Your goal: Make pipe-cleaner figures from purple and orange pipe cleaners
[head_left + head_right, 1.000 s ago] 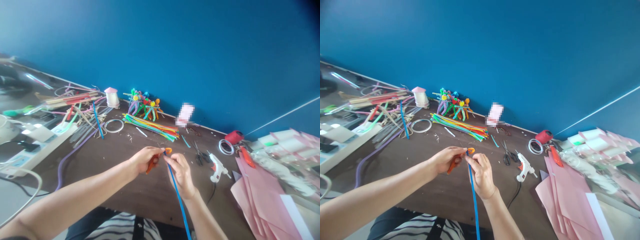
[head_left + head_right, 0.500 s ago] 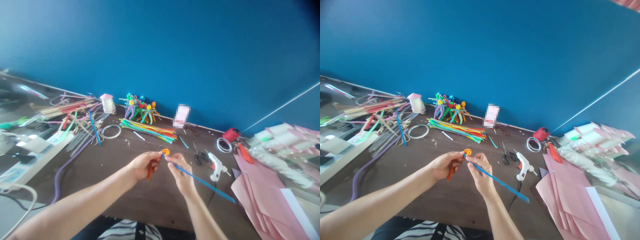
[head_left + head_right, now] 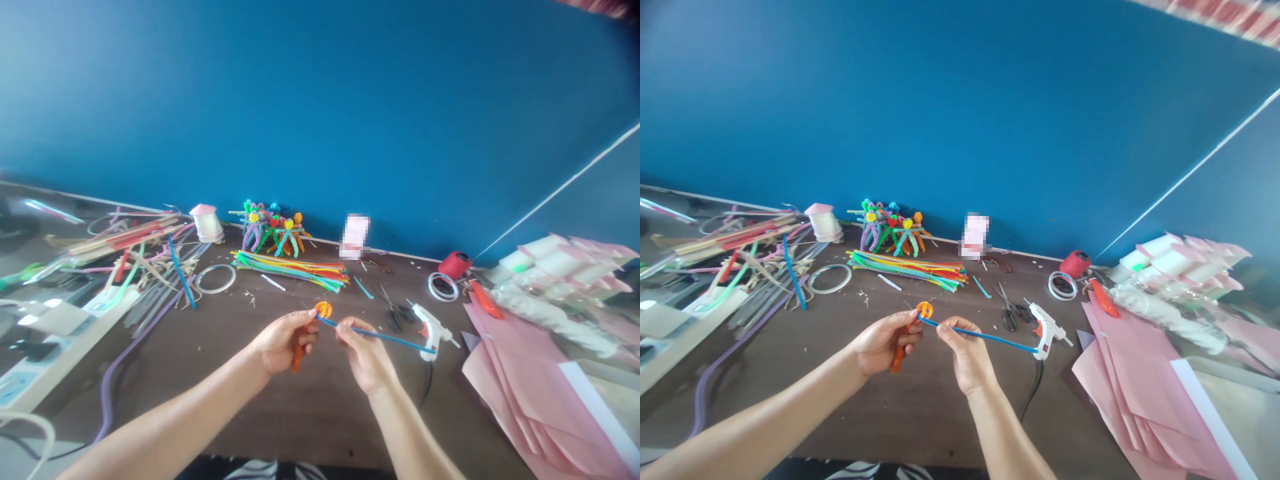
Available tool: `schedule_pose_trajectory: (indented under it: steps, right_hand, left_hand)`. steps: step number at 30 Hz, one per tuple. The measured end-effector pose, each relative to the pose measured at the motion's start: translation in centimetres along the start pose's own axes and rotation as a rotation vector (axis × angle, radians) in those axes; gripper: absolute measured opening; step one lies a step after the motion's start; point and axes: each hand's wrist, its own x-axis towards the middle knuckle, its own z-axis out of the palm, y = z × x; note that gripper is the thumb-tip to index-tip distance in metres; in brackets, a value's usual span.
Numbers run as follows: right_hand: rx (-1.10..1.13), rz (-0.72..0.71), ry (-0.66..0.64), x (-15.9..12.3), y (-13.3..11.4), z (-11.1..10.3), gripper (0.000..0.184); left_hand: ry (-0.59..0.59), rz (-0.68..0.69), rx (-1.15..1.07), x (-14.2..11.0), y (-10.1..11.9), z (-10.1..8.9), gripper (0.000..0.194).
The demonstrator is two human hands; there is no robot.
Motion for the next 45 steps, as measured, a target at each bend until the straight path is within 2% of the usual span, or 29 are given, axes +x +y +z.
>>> schedule_pose_trajectory:
  steps: [3, 7, 18, 28, 31, 37, 45]
  right_hand:
    - [0.036, 0.029, -0.018, 0.1, 0.0, 0.0, 0.014]
    - [0.052, 0.045, -0.028, 0.4, 0.0, 0.0, 0.014]
    - [0.058, 0.012, -0.091, 0.7, 0.5, 0.0, 0.005]
    - [0.031, -0.034, -0.354, 0.3, -0.5, 0.3, 0.013]
    - [-0.008, -0.065, -0.388, 0.4, -0.6, 0.2, 0.014]
    - [-0.036, -0.123, -0.396, 0.7, -0.5, 0.0, 0.010]
    - [-0.037, -0.097, -0.333, 1.1, -0.4, 0.0, 0.010]
  left_hand:
    - [0.010, -0.067, -0.061, 0.0, 0.0, 0.0, 0.015]
    - [-0.041, -0.125, -0.112, 0.0, -0.2, 0.0, 0.015]
    - [-0.085, -0.108, -0.076, 0.3, -1.0, -0.4, 0.018]
    - [-0.361, -0.169, -0.051, 0.2, -1.4, -0.9, 0.023]
    - [-0.401, -0.201, -0.047, 0.2, -1.4, -1.0, 0.023]
    - [-0.320, -0.288, -0.056, 0.4, -1.3, -1.1, 0.029]
    - [-0.303, -0.266, -0.109, 0.3, -1.1, -0.9, 0.028]
